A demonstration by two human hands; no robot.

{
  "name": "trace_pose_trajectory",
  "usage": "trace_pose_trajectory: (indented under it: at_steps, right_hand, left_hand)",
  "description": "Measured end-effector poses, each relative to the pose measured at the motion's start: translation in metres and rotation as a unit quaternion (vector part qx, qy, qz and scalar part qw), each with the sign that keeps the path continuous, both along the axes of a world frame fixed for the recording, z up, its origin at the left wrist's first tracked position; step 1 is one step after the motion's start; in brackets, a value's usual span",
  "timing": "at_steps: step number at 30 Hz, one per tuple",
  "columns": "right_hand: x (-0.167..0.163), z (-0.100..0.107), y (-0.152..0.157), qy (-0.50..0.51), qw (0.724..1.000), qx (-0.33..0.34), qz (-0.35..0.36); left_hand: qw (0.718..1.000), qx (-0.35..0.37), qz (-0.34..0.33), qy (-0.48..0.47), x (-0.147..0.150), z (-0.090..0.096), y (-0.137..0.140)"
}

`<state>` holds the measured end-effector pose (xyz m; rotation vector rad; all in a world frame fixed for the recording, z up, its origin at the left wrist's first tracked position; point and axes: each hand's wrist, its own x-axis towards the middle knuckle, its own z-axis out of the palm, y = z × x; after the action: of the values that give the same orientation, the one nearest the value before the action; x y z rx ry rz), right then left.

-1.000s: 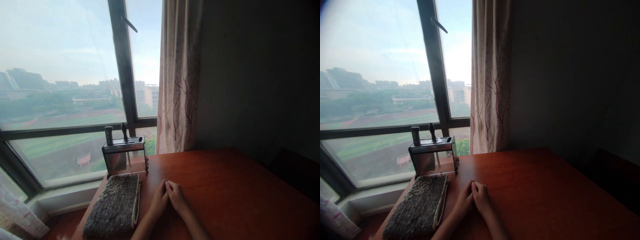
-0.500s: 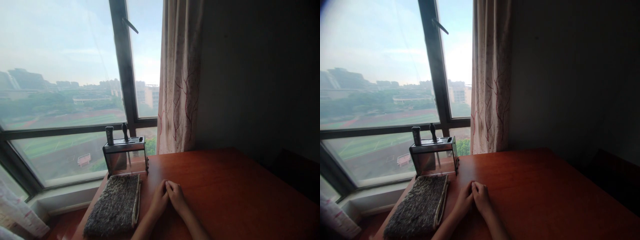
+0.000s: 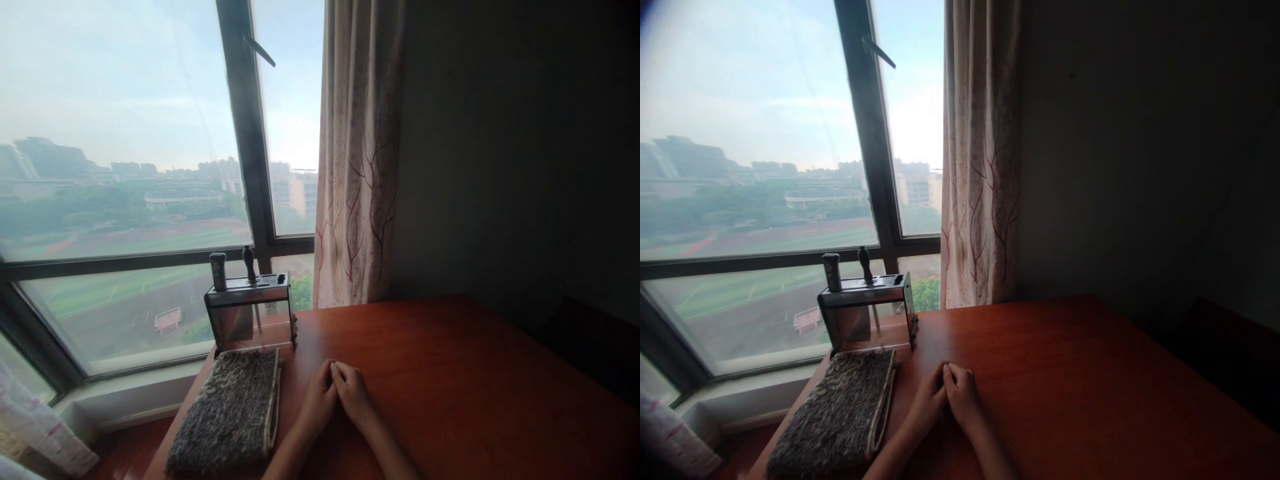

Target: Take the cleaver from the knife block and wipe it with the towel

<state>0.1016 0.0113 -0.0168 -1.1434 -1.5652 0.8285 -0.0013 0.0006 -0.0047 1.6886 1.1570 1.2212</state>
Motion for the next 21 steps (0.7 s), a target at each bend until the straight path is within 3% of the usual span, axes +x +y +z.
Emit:
trace_pose_trajectory:
  at_steps: [21]
  right_hand:
    - [0.0007,-0.0004,0.0,0.003,1.0,0.002,0.002]
  left_hand:
    - [1.0,-0.004,0.0,-0.017,0.0004,0.0058,-0.0029]
